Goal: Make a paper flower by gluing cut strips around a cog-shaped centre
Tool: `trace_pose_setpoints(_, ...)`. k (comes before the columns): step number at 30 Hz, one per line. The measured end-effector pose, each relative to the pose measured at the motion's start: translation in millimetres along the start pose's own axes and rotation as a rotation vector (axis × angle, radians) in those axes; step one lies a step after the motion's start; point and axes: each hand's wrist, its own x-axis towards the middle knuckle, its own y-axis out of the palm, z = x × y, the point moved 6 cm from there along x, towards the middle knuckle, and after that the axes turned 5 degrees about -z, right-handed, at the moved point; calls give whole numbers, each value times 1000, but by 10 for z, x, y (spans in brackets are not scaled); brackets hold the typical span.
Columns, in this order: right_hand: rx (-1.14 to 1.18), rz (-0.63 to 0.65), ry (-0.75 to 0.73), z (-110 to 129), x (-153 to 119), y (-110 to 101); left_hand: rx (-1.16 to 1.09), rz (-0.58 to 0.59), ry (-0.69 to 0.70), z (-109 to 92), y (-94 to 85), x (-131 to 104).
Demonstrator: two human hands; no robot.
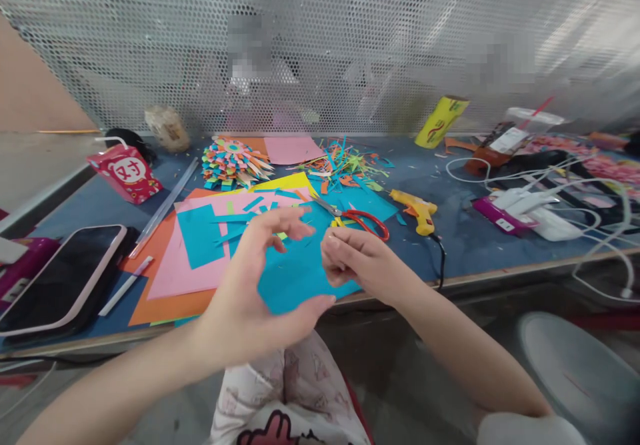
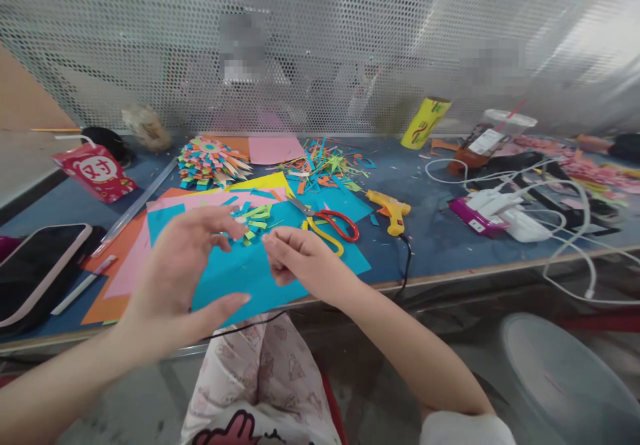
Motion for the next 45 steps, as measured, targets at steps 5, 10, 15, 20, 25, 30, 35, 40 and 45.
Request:
trace_pose_setpoints(5, -81, -95, -96, 41, 79, 57, -164, 117, -121, -31, 306, 487)
trace_pose_setpoints(10, -110, -217, -96, -22, 129, -27, -105, -55, -13, 40, 200, 408)
trace_pose_setpoints(15, 205, -146, 34, -219, 155, -19, 15, -109, 111, -6, 117, 499)
trace_pose_setpoints(20, 474, 25, 254, -274, 76, 28, 186, -65, 132, -59, 69, 515)
trace_pose_setpoints(25, 485, 79, 340, -271, 18, -119, 188, -23, 187, -138, 70, 510)
trace_pose_setpoints(30, 359, 73, 299, -263, -49, -290, -125, -57, -121, -1, -17, 650)
trace_pose_setpoints(35, 361, 17, 230, -177, -137, -410, -200, -119, -286, 115, -164, 801)
trace_pose_setpoints(40, 479, -57, 178, -85, -140, -413, 19, -62, -226, 121, -7, 789)
trace_pose_setpoints(45, 449, 2, 182, -69, -131, -339, -55, 95, -317, 225, 288, 749)
